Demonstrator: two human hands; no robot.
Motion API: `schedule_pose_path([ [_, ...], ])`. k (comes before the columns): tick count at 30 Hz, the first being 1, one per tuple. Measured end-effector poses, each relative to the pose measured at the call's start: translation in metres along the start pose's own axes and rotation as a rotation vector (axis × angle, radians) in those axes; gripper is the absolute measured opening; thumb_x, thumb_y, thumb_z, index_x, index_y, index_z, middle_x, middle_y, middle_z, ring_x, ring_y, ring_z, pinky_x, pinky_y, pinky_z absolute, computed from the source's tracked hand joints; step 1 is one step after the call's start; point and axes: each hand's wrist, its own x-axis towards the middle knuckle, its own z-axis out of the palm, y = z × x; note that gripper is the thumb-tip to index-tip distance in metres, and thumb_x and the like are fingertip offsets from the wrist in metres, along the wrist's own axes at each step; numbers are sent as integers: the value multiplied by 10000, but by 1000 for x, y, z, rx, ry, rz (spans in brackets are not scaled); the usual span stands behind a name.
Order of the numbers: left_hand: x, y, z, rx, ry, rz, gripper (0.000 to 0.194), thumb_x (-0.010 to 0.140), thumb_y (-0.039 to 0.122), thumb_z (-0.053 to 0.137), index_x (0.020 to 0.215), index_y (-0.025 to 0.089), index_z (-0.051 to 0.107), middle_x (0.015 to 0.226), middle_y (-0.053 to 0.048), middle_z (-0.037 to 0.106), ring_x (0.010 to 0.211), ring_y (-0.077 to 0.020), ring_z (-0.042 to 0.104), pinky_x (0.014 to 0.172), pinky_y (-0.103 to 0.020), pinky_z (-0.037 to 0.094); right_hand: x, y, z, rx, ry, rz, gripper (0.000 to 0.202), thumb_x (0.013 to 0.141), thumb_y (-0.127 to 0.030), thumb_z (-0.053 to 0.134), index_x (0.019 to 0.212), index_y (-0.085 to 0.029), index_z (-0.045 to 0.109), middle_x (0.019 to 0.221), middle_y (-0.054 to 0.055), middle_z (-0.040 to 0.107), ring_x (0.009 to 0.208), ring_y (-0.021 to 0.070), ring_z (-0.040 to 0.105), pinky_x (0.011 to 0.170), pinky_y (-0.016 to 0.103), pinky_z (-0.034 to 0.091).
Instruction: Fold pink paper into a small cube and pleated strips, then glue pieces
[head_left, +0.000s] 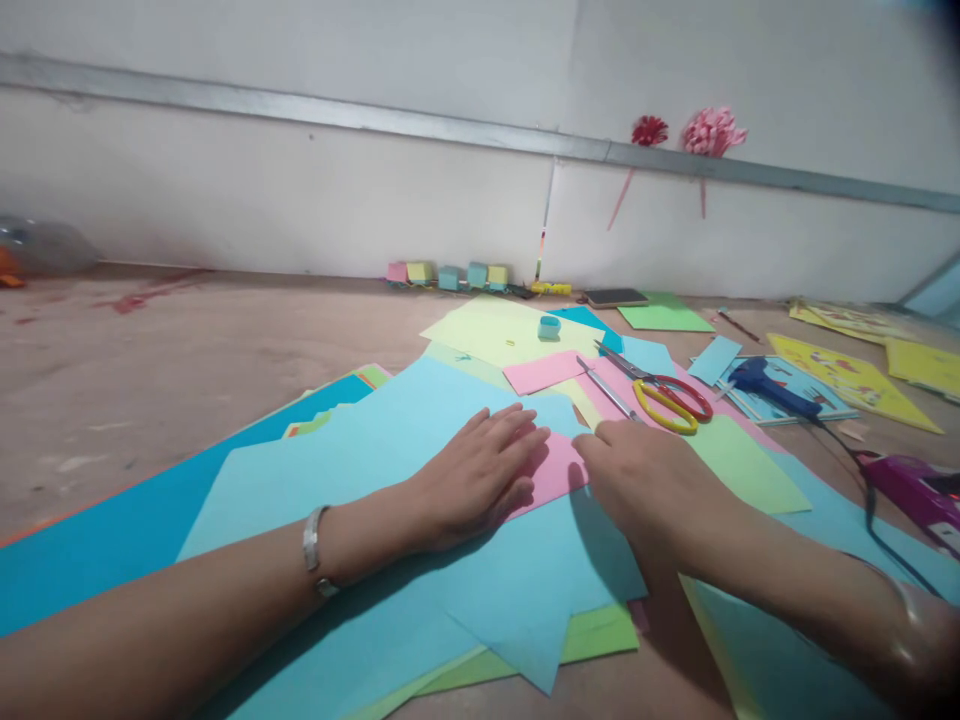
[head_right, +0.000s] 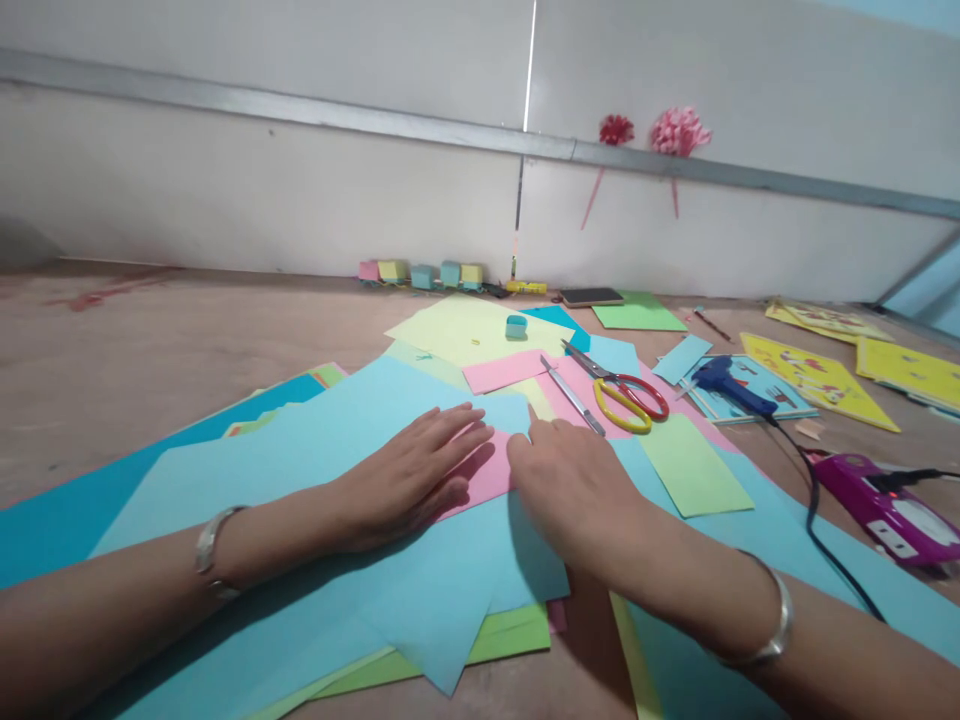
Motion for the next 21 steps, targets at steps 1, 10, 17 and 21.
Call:
schedule_pose_path([
  [1, 0, -1, -1, -57, 73, -61, 430, 988, 323, 347, 1373, 159, 444, 1425, -170, 486, 1348, -290, 408, 1091, -514, 344, 6, 1, 3, 40, 36, -17, 86, 844, -134, 574, 832, -159, 656, 803, 93, 652, 744, 212, 607, 578, 288, 363],
  [10, 12, -7, -12, -432, 320, -516, 379, 927, 277, 354, 1228, 161, 553, 1109, -96, 666, 1061, -235, 594, 970, -420, 447, 23, 23, 37, 554, 76, 45, 471, 725, -178, 733, 1178, -168, 606, 892, 50, 660, 809, 198, 606, 679, 297, 442],
  [17, 13, -4, -17, -679, 351, -556, 361, 930, 370, 388, 1163, 180, 587, 993, -75, 692, 965, -220, 618, 898, -385, 472, 26, 29, 27, 854, 250, -87, 135, 772, -112, 562, 738, -196, 662, 743, 10, 658, 700, 147, 602, 620, 256, 448],
  [21, 13, -4, -19, -1020, 367, -580, 387, 920, 423, 446, 1189, 169, 560, 1049, -115, 679, 974, -218, 640, 851, -369, 508, 22, 28, 27, 921, 524, -151, 160, 849, -132, 520, 779, -203, 645, 786, 16, 689, 754, 153, 637, 695, 276, 501],
])
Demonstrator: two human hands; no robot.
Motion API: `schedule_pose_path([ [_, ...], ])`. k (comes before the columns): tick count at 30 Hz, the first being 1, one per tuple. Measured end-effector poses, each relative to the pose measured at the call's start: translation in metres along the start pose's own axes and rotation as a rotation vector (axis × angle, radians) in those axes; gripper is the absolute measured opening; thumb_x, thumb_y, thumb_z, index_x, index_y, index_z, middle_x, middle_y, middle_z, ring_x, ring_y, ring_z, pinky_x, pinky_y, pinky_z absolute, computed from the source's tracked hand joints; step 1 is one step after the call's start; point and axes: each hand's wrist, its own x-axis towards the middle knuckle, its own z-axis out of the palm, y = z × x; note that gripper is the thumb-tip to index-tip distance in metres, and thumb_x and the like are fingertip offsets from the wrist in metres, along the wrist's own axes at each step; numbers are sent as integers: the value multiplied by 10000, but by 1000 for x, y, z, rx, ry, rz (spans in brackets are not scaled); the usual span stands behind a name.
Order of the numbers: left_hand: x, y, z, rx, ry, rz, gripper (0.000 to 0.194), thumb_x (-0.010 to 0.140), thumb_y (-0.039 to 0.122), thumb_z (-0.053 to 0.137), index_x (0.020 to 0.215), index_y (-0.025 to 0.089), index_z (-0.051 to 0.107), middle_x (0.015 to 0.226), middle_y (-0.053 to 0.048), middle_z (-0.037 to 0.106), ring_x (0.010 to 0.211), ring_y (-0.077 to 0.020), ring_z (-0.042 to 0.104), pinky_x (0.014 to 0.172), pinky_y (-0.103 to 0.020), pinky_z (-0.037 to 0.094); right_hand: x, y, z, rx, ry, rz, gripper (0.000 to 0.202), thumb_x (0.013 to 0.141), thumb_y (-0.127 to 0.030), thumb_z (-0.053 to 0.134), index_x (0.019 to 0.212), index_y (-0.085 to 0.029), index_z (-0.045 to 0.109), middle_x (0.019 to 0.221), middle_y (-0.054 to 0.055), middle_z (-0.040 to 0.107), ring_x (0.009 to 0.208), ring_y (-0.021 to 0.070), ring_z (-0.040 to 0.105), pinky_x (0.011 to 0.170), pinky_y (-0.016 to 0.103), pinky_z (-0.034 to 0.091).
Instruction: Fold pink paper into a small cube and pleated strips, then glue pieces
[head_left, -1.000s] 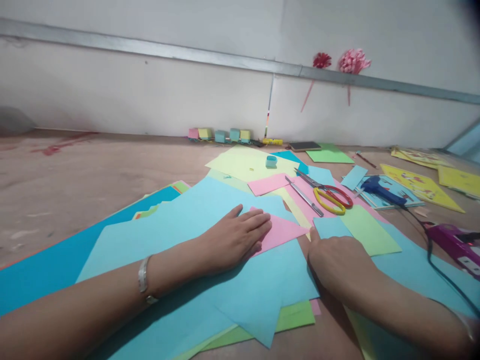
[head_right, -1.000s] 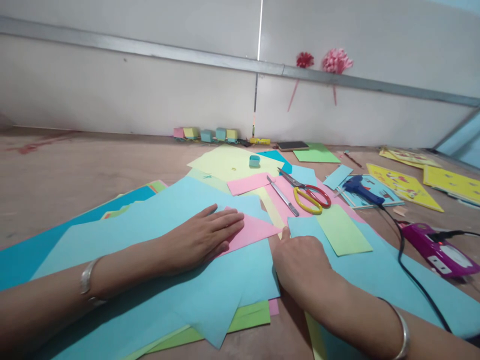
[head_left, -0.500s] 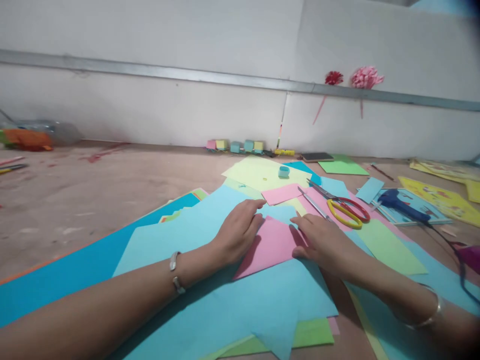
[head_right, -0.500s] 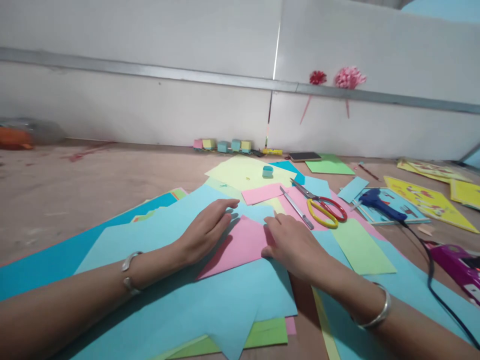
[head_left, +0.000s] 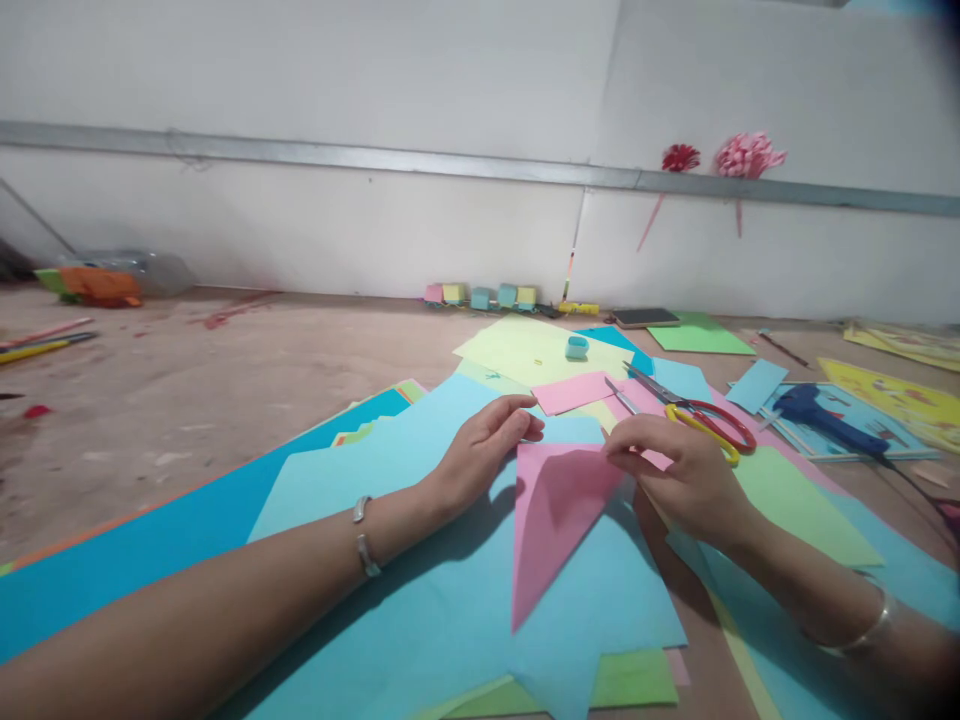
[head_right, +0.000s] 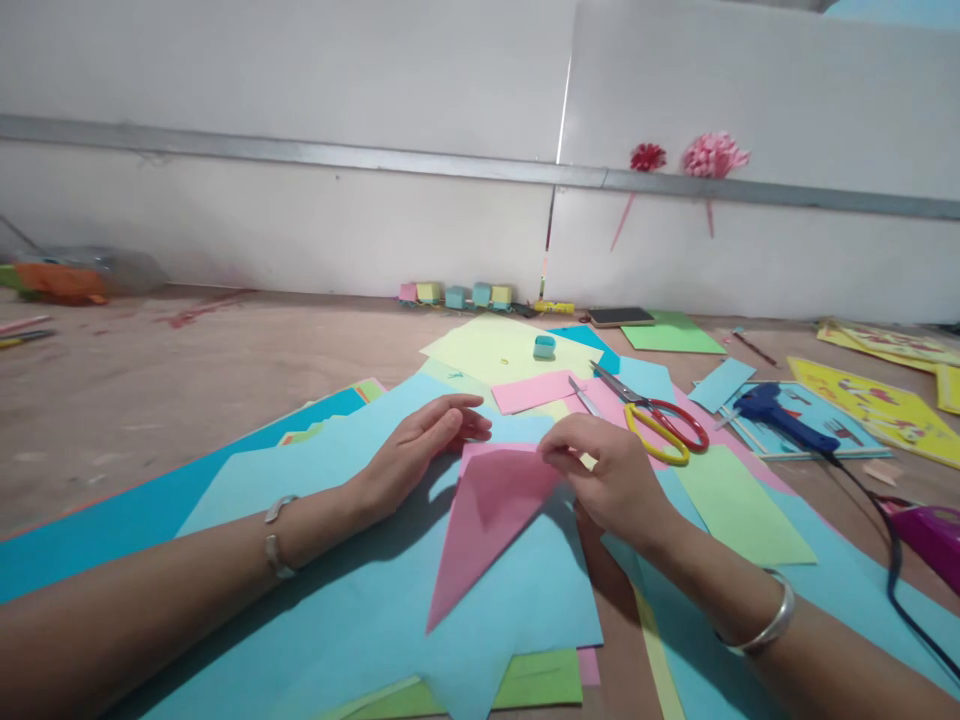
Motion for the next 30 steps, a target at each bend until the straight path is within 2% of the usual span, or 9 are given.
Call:
schedule_pose_path([
  [4, 0, -4, 1, -3, -87, 16, 517, 742, 332, 698, 1217, 178, 564, 1182, -131, 638, 877, -196, 648, 738, -323, 531, -7, -4, 2, 18, 197, -83, 140, 904, -156, 521, 895, -219, 646, 899, 42, 734, 858, 180, 685, 771, 317, 541],
  [7, 2, -8, 2, 19, 45, 24, 471, 635, 180, 717, 1098, 144, 635, 1086, -118, 672, 849, -193, 645, 728, -310, 533, -8, -3, 0, 23, 257, -241, 185, 902, -95, 503, 878, -232, 625, 917, 36, 741, 911, 181, 694, 794, 335, 540],
  [12, 4, -7, -1, 47, 293, 3, 310, 642, 98, 611, 940, 139, 685, 891, -69, 691, 824, -188, 631, 708, -290, 514, 1, 16, -3, -351, 83, -505, 247, 903, -50, 475, 844, -213, 650, 880, 25, 757, 992, 204, 686, 825, 367, 469],
  [16, 5, -7, -4, 149, 291, -30, 375, 632, 55, 547, 970, 137, 688, 837, -57, 679, 740, -175, 605, 630, -277, 488, 3, 32, -1, -473, -140, -512, 304, 973, -141, 400, 1028, -208, 692, 1059, 69, 740, 1103, 214, 635, 866, 380, 466],
  [18, 5, -8, -4, 184, 284, -17, 379, 645, 46, 536, 980, 141, 685, 867, -63, 685, 764, -182, 610, 662, -296, 502, 2, 34, 1, -461, -244, -524, 326, 986, -169, 387, 1143, -221, 668, 1160, 80, 708, 1177, 209, 591, 938, 404, 450],
  [21, 6, -10, -5, 251, 286, 30, 372, 660, 28, 522, 969, 150, 689, 925, -72, 686, 857, -202, 623, 778, -352, 523, 0, 32, 1, -370, -290, -540, 341, 998, -191, 366, 1136, -241, 674, 1156, 66, 713, 1206, 200, 574, 988, 422, 433],
  [24, 7, -9, -6, 320, 283, 132, 279, 705, 68, 544, 898, 172, 717, 1044, -87, 671, 1001, -229, 613, 892, -401, 505, -1, 26, -2, -182, -232, -451, 304, 986, -314, 420, 1064, -226, 700, 1080, 76, 735, 1150, 223, 614, 963, 414, 467],
  [26, 5, -6, -7, 280, 234, 177, 202, 786, 173, 551, 864, 194, 736, 1081, -84, 678, 1069, -240, 601, 932, -404, 492, -1, 22, -6, -77, -126, -258, 288, 948, -393, 491, 1015, -226, 715, 1019, 78, 745, 1027, 235, 669, 891, 387, 516],
  [30, -1, -2, -7, 72, 136, 186, 467, 920, 480, 410, 767, 191, 744, 905, -79, 723, 993, -253, 641, 838, -353, 522, 0, 15, -11, 1, 232, 225, 270, 846, -459, 607, 725, -238, 703, 686, 31, 703, 666, 220, 649, 593, 326, 519],
])
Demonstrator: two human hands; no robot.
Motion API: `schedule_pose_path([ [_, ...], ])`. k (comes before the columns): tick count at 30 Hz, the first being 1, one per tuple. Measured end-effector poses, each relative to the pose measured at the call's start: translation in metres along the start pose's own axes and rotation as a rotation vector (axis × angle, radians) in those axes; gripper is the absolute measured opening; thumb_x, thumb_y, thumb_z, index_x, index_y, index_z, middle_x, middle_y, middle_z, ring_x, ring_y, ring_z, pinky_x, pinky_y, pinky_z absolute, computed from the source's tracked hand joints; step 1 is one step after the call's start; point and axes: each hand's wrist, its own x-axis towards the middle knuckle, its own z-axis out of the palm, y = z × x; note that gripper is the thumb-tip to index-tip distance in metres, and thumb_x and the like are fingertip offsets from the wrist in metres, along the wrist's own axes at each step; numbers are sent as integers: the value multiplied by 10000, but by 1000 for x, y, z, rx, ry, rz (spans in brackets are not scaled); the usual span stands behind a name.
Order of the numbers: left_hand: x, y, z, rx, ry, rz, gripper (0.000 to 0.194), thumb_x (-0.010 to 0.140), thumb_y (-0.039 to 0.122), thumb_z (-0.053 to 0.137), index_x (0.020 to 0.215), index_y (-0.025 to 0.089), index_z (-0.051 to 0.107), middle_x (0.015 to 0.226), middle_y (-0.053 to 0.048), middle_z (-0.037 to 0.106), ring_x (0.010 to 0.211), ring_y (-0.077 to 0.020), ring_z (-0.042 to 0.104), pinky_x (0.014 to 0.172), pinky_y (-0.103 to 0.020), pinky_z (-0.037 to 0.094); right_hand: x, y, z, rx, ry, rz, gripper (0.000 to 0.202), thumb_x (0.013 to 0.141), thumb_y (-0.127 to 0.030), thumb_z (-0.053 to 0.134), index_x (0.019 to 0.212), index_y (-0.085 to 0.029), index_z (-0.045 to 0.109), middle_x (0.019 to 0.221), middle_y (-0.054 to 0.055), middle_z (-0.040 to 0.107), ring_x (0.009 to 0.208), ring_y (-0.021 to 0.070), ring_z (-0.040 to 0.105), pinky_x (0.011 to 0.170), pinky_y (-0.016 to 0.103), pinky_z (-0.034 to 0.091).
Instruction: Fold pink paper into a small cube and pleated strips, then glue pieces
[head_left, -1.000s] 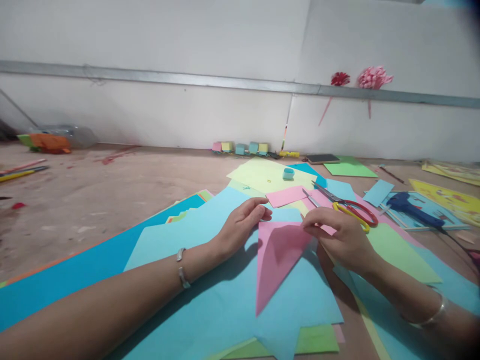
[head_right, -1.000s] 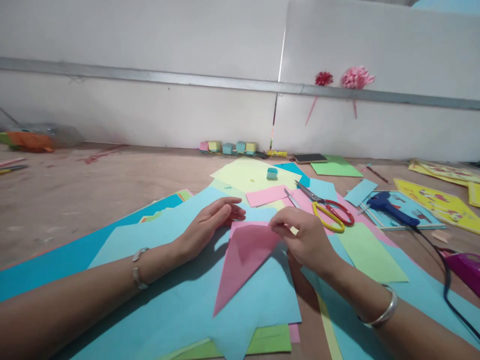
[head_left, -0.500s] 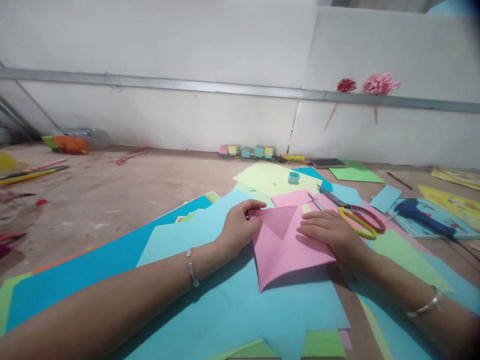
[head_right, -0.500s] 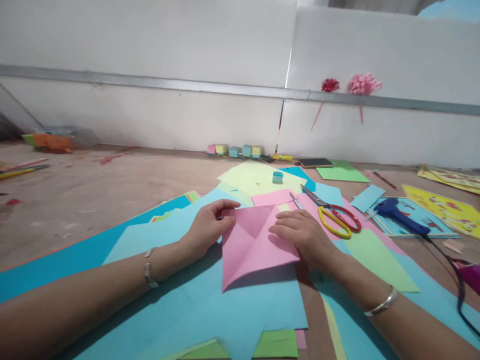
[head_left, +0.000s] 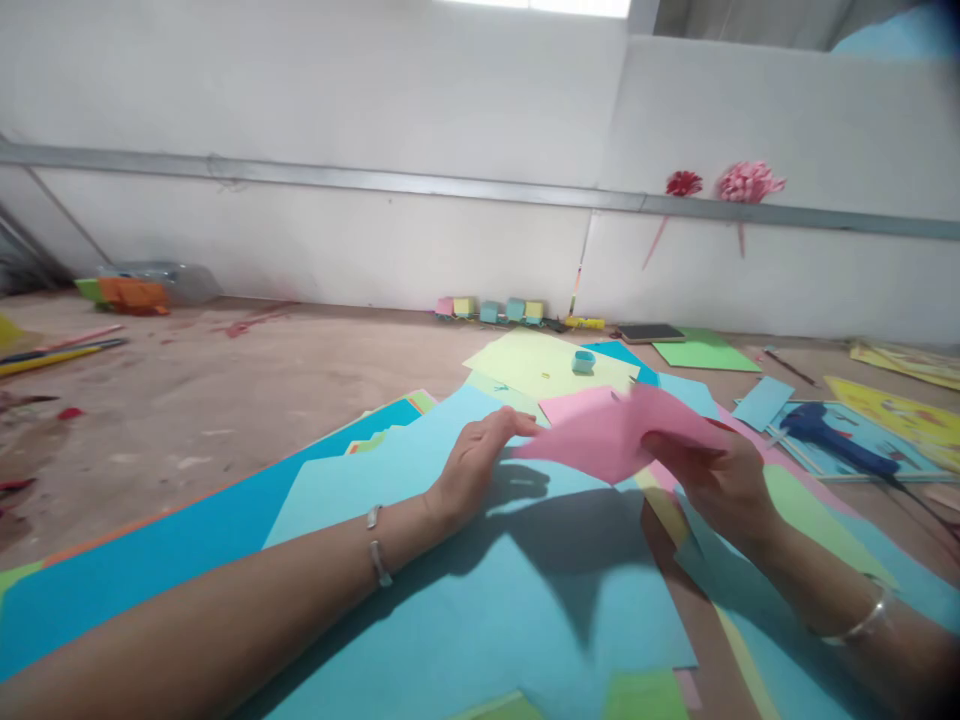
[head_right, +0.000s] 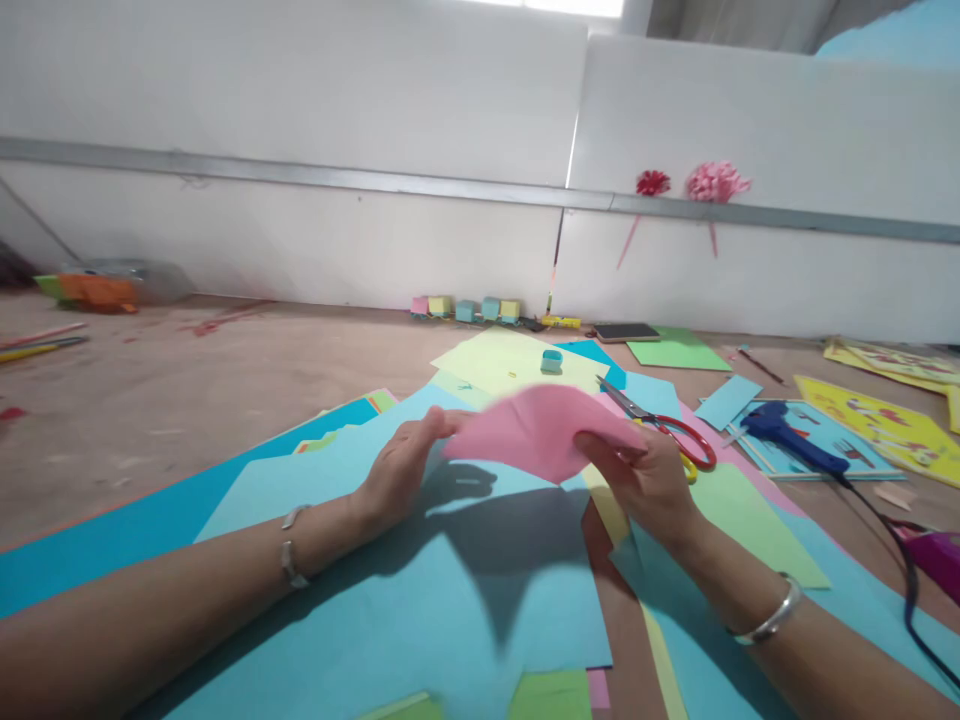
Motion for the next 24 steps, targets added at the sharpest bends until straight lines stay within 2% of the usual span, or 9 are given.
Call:
schedule_pose_path([
  [1, -1, 0, 0, -35, -7, 1, 521, 915, 539, 397, 748, 183, 738, 842, -77, 717, 922, -250, 654, 786, -339, 528, 0, -1, 0, 30, 48, 81, 297, 806, -479, 641, 641, -233, 669, 605, 21, 659, 606, 209, 611, 538, 312, 488],
  [3, -4, 1, -1, -67, -11, 26, 520, 872, 604, 461, 771, 171, 731, 772, -64, 696, 805, -229, 644, 713, -312, 516, 0, -4, 2, 113, 51, 196, 373, 745, -499, 683, 517, -222, 584, 495, 3, 560, 519, 172, 527, 465, 284, 419],
  [6, -5, 2, 0, -79, -40, 25, 417, 763, 564, 647, 794, 154, 716, 738, -46, 670, 706, -184, 594, 636, -270, 474, 0, -8, 6, 221, -10, 299, 408, 700, -501, 709, 480, -201, 541, 463, -21, 489, 461, 118, 436, 412, 249, 335],
  [9, -4, 5, 2, -141, -97, -102, 355, 691, 487, 734, 716, 137, 680, 661, -29, 630, 600, -136, 539, 549, -234, 420, 1, -11, 7, 286, -99, 357, 336, 671, -481, 737, 595, -172, 628, 556, -15, 575, 497, 108, 479, 436, 228, 361],
  [13, -2, 4, 6, -161, -49, -182, 320, 657, 398, 765, 594, 146, 578, 569, 10, 550, 521, -93, 468, 480, -203, 344, 2, -11, 7, 418, -208, 426, 326, 665, -470, 751, 712, -161, 660, 654, 4, 654, 568, 128, 566, 490, 228, 429],
  [17, -1, 2, 6, -201, -21, -195, 277, 648, 349, 773, 682, 151, 583, 609, 19, 563, 545, -94, 502, 502, -201, 374, 2, -10, 9, 501, -325, 451, 322, 631, -401, 777, 818, -159, 678, 753, 30, 708, 652, 172, 639, 543, 251, 491],
  [21, -1, 2, 4, -215, -54, -220, 310, 677, 412, 753, 736, 139, 618, 662, -5, 601, 561, -105, 522, 492, -208, 386, -1, -10, 12, 460, -341, 483, 220, 643, -341, 764, 765, -172, 693, 734, 18, 716, 629, 163, 646, 527, 235, 493],
  [24, -1, 3, 6, -235, -41, -241, 299, 664, 382, 773, 757, 131, 639, 649, -2, 615, 545, -95, 519, 485, -198, 373, -1, -9, 14, 549, -311, 524, 194, 621, -283, 776, 764, -174, 703, 729, 14, 720, 626, 153, 649, 544, 230, 506],
])
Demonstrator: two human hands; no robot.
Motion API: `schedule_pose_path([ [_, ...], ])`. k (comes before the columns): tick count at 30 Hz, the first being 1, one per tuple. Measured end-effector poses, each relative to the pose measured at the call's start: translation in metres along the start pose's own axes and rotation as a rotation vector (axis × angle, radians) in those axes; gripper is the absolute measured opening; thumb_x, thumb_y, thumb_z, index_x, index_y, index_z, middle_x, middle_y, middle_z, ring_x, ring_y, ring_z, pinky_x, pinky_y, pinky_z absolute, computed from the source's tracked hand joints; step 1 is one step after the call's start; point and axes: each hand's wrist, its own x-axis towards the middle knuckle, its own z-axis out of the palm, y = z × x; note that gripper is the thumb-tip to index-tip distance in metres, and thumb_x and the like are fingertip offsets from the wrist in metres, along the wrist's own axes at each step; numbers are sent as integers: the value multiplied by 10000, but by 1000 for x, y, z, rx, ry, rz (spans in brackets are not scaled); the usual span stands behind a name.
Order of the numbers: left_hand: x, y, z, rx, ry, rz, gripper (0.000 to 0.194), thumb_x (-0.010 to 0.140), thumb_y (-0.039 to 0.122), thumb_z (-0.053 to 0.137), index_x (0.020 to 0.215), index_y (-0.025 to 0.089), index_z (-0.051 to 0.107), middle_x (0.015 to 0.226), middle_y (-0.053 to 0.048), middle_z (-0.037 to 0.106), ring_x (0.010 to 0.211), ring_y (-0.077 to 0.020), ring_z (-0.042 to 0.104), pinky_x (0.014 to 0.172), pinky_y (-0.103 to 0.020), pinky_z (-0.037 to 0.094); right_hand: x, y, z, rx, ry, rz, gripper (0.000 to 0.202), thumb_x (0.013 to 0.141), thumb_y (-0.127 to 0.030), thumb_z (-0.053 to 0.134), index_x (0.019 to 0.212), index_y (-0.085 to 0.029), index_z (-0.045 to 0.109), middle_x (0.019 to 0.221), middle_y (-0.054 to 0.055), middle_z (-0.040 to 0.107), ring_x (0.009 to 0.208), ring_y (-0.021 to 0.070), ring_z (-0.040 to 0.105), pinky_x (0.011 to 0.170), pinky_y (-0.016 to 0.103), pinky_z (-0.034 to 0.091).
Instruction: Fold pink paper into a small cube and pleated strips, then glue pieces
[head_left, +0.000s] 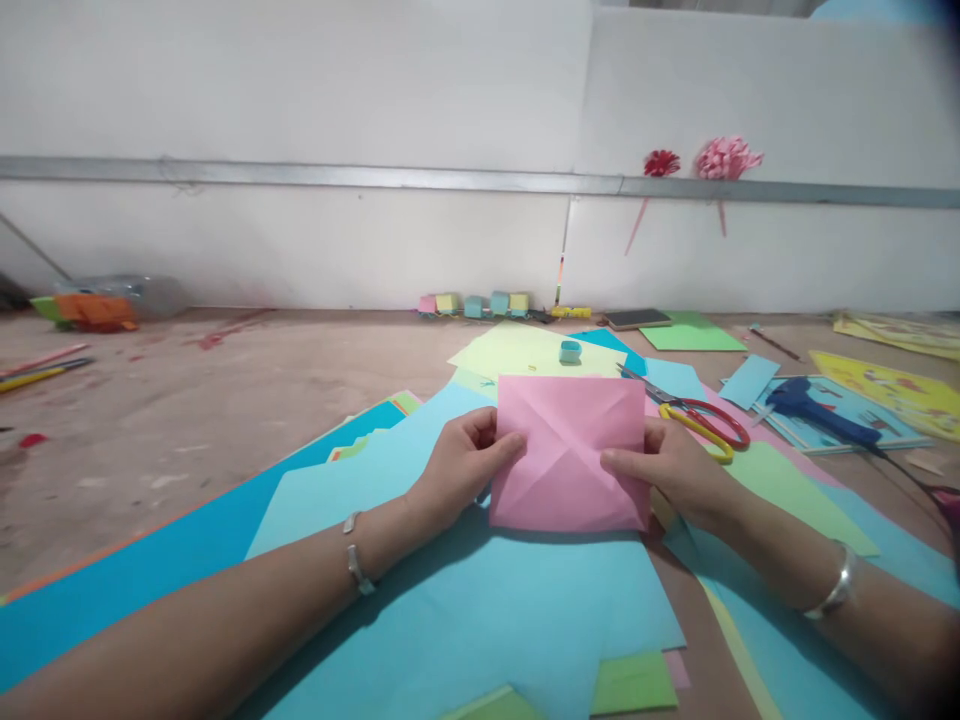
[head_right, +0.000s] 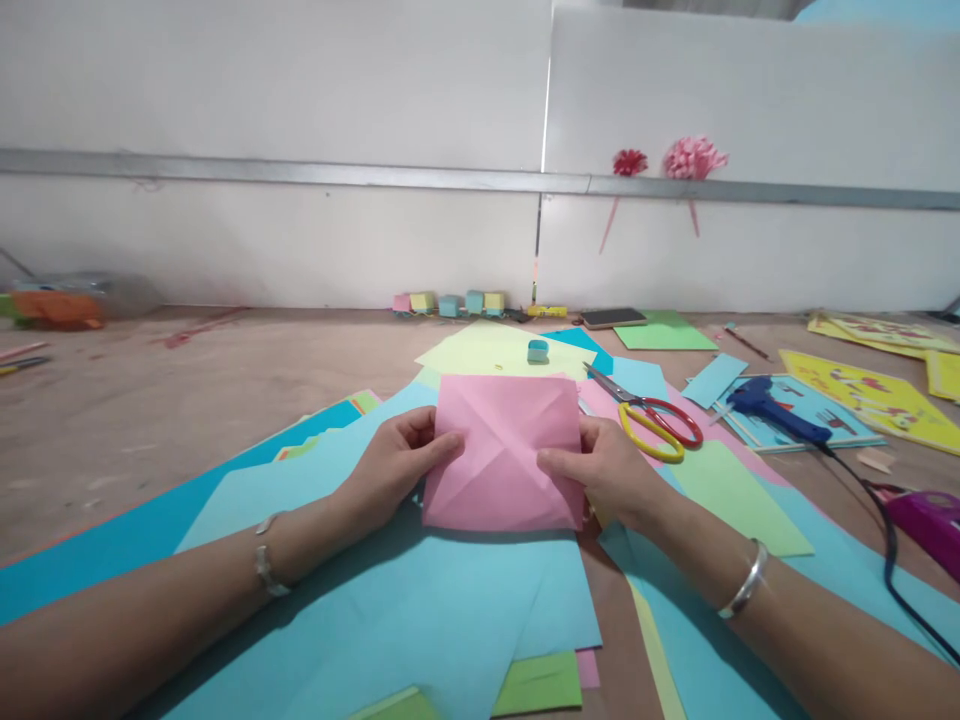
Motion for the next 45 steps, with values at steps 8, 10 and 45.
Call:
schedule_pose_path([
  [8, 1, 0, 4, -200, 66, -184, 169, 587, 193, 725, 751, 156, 730, 668, -29, 677, 565, -138, 586, 516, -242, 429, 4, -3, 1, 395, 1, 229, 153, 654, -126, 681, 804, -154, 698, 680, 36, 696, 572, 157, 651, 520, 246, 532],
  [10, 1, 0, 2, -154, 74, -199, 125, 581, 158, 669, 687, 163, 734, 660, -32, 672, 535, -132, 561, 491, -245, 410, 4, -5, 1, 443, -14, 221, 138, 646, -103, 663, 765, -166, 694, 690, 25, 686, 562, 143, 638, 528, 241, 536],
  [45, -20, 1, 5, 1153, -26, 1305, 205, 876, 31, 543, 746, 189, 543, 799, 46, 730, 746, -120, 650, 924, -371, 441, 5, 10, -3, -559, 5, -170, 152, 611, -201, 604, 737, -188, 689, 750, 29, 681, 757, 231, 624, 623, 290, 450],
])
